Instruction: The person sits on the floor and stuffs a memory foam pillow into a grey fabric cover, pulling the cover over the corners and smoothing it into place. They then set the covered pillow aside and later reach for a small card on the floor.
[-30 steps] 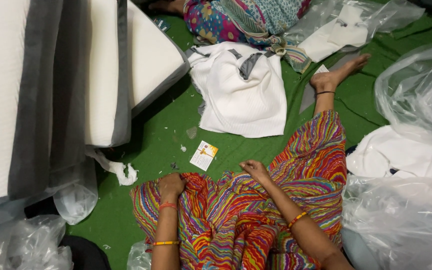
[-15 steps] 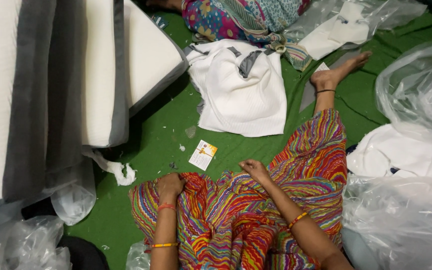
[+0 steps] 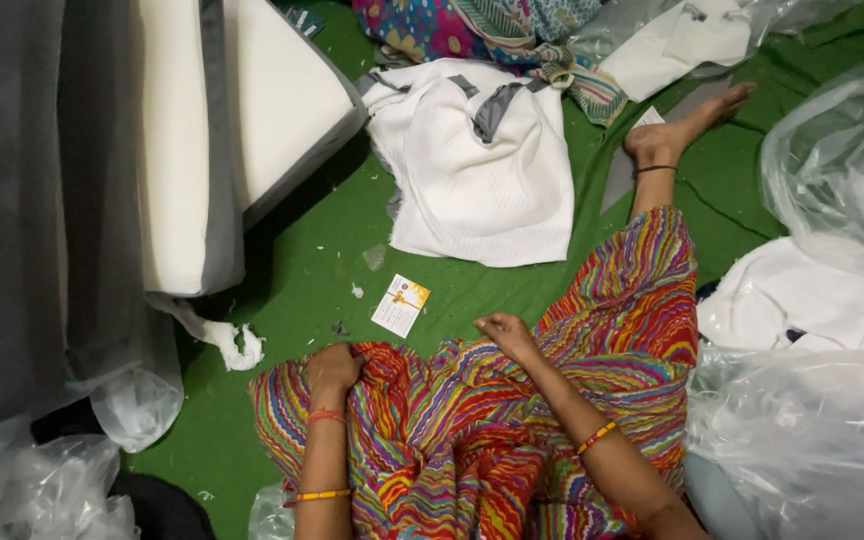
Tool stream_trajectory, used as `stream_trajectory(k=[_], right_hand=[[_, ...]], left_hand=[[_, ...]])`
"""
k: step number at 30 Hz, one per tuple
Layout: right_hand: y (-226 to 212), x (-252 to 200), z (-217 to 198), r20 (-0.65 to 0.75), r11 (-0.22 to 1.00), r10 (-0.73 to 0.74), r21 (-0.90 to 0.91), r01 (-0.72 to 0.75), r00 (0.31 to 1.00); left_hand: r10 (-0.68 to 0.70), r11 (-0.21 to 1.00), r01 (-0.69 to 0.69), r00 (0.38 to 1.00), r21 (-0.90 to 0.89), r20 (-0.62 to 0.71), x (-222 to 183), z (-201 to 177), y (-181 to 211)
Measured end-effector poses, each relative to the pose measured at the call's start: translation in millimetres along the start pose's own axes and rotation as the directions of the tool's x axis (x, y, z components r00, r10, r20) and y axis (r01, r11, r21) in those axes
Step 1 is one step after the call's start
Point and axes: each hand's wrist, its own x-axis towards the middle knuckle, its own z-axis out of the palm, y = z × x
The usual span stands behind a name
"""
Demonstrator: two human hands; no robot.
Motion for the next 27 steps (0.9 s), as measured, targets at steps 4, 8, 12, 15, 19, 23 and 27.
stream_trajectory(k=[4, 8, 12, 15, 19, 23, 27], right_hand=[[-17.0, -6.0, -2.3, 0.008, 1.0, 0.017, 0.024, -0.017, 1.0], [-5.1, -0.5, -2.1, 0.023, 1.0, 0.021, 0.021, -0.022, 1.0], [7.6, 7.3, -2.4, 0.034, 0.999, -0.02, 0.026, 0.019, 0.999], [1.5, 5.1, -2.9, 0.024, 1.0, -0.01, 0.001, 0.01, 1.0], [-20.8, -6.4, -5.5, 0.011, 0.998, 0.02, -0.056, -0.02, 1.0], [-4.2, 3.1, -4.1, 0.015, 0.999, -0.004, -0.044, 0.005, 1.0], [-14.2, -1.3, -5.5, 0.015, 0.998, -0.005, -0.063, 0.006, 1.0]], left_hand=[[0.0, 1.0, 0.0, 1.0, -0.002, -0.027, 6.7, 5.4, -2.6], [0.007, 1.0, -0.007, 0.999, -0.007, -0.036, -0.1, -1.8, 0.1], [-0.012, 1.0, 0.012, 1.0, -0.018, 0.0, 1.9, 1.8, -1.8], [-0.015, 0.999, 0.014, 1.0, -0.032, -0.001, 4.0, 3.6, -3.4], [-0.024, 1.0, 0.024, 1.0, -0.019, -0.005, 1.5, 1.9, -1.7], [-0.033, 0.999, 0.033, 0.999, -0.027, -0.007, -3.3, -4.2, 1.8], [-0.036, 0.998, 0.036, 0.999, -0.049, 0.0, -1.3, -3.2, 1.1]])
